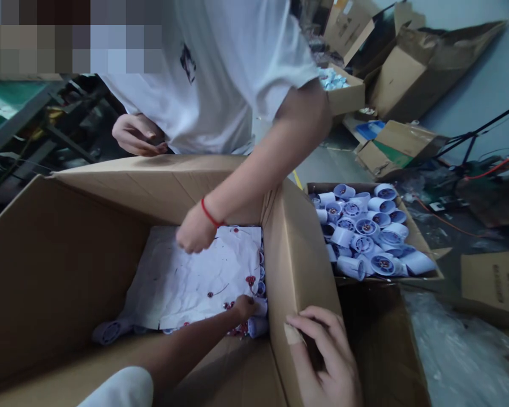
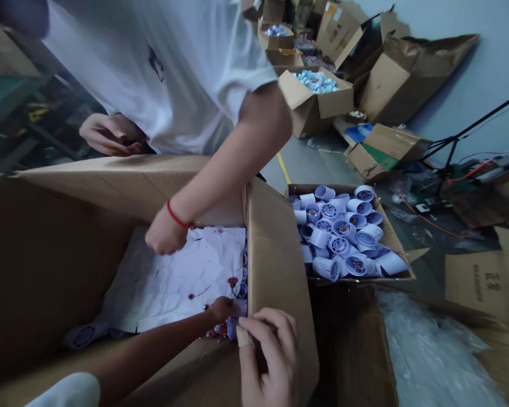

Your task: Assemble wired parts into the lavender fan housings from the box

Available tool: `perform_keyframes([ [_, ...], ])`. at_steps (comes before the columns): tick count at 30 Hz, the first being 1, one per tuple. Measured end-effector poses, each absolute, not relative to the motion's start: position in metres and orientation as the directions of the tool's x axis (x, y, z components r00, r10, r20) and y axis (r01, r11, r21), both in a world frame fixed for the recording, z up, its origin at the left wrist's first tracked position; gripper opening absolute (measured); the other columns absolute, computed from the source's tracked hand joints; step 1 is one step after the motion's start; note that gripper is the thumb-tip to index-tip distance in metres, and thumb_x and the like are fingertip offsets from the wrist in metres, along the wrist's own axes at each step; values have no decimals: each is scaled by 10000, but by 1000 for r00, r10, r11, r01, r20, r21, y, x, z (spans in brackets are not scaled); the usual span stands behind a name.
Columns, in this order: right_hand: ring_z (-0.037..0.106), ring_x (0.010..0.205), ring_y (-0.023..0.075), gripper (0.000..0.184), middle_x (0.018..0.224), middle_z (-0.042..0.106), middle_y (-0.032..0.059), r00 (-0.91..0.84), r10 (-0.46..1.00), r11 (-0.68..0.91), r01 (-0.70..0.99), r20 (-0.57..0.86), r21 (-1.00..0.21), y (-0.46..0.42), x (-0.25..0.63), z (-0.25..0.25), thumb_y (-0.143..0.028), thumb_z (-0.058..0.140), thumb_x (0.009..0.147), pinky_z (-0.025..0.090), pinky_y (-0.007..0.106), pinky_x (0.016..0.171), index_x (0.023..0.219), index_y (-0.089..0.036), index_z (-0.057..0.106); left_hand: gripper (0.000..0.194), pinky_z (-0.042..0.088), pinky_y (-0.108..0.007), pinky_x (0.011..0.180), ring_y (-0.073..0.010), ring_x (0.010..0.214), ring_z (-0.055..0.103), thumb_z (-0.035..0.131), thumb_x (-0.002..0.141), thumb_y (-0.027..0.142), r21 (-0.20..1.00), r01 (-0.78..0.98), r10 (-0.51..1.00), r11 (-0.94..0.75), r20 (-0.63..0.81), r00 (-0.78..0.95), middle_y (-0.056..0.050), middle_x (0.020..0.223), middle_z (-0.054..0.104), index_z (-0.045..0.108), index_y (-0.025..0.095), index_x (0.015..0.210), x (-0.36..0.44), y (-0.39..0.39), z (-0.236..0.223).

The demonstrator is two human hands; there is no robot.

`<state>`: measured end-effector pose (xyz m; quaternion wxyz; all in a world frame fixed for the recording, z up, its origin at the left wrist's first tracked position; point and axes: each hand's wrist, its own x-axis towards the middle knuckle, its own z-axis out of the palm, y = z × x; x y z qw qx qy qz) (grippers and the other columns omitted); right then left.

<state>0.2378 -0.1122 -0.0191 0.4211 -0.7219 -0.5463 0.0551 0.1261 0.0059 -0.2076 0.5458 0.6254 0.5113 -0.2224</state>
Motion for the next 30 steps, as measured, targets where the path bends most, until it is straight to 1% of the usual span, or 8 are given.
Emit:
perform_keyframes([
  [4, 608, 842, 163, 155, 892, 624, 56, 386, 823, -10, 743, 417, -669, -110, 246, -16, -131, 546, 840, 524, 249, 721, 944, -214, 626, 153, 516, -357, 756, -190, 837, 615, 562, 878, 255, 520, 848, 374, -101, -771, 516, -20, 889, 632, 619, 114, 866, 110, 33, -156],
  [7, 638, 802, 161, 143, 845, 659, 52, 365, 806, 45, 747, 466, -663, -106, 248, -14, -137, 552, 836, 538, 240, 703, 928, -207, 636, 149, 434, -356, 869, -214, 890, 572, 562, 785, 80, 620, 731, 380, -284, -627, 680, -27, 814, 609, 551, 150, 653, 85, 51, -93],
  [9, 661, 782, 159, 143, 832, 683, 50, 336, 807, 100, 732, 485, -674, -102, 243, -12, -144, 556, 836, 549, 227, 692, 927, -208, 647, 160, 389, -351, 911, -231, 956, 534, 555, 743, 51, 660, 626, 363, -414, -512, 779, -46, 862, 606, 520, 170, 642, 67, 52, -46],
  [12, 696, 811, 174, 173, 901, 722, 72, 291, 845, 157, 666, 448, -729, -94, 230, -6, -185, 561, 838, 574, 223, 696, 968, -206, 674, 135, 440, -296, 755, -207, 859, 539, 490, 740, 55, 644, 312, 197, -698, -246, 949, -64, 906, 585, 513, 188, 735, 47, 36, 17],
  [16, 702, 918, 201, 290, 1044, 728, 76, 139, 966, 119, 507, 217, -854, -89, 211, 7, -259, 589, 824, 581, 258, 775, 1099, -227, 674, 211, 456, -243, 698, -177, 805, 546, 490, 683, 27, 644, 258, 195, -720, -169, 966, -39, 901, 575, 497, 212, 784, 29, 5, 62],
  [20, 687, 961, 210, 265, 1033, 730, 32, 10, 999, -32, 388, -31, -921, -95, 204, 17, -286, 665, 772, 559, 298, 839, 1034, -284, 703, 148, 452, -228, 655, -163, 755, 544, 525, 739, 71, 640, 246, 200, -728, -145, 969, -31, 871, 586, 512, 217, 764, 15, -16, 70],
  [26, 667, 973, 214, 196, 1022, 719, 55, -16, 998, -54, 242, -60, -969, -102, 197, 17, -220, 666, 766, 524, 311, 885, 956, -225, 714, 141, 427, -238, 593, -159, 702, 532, 554, 739, 76, 580, 277, 277, -766, -91, 956, -23, 820, 593, 534, 215, 726, 6, -32, 69],
  [30, 682, 838, 201, 198, 899, 725, 66, 13, 1000, -4, 119, -3, -993, -107, 200, 16, -290, 625, 810, 553, 291, 777, 966, -191, 697, 178, 434, -248, 604, -169, 713, 553, 524, 739, 56, 611, 301, 340, -732, -55, 939, -26, 829, 604, 563, 228, 769, -1, -36, 74],
])
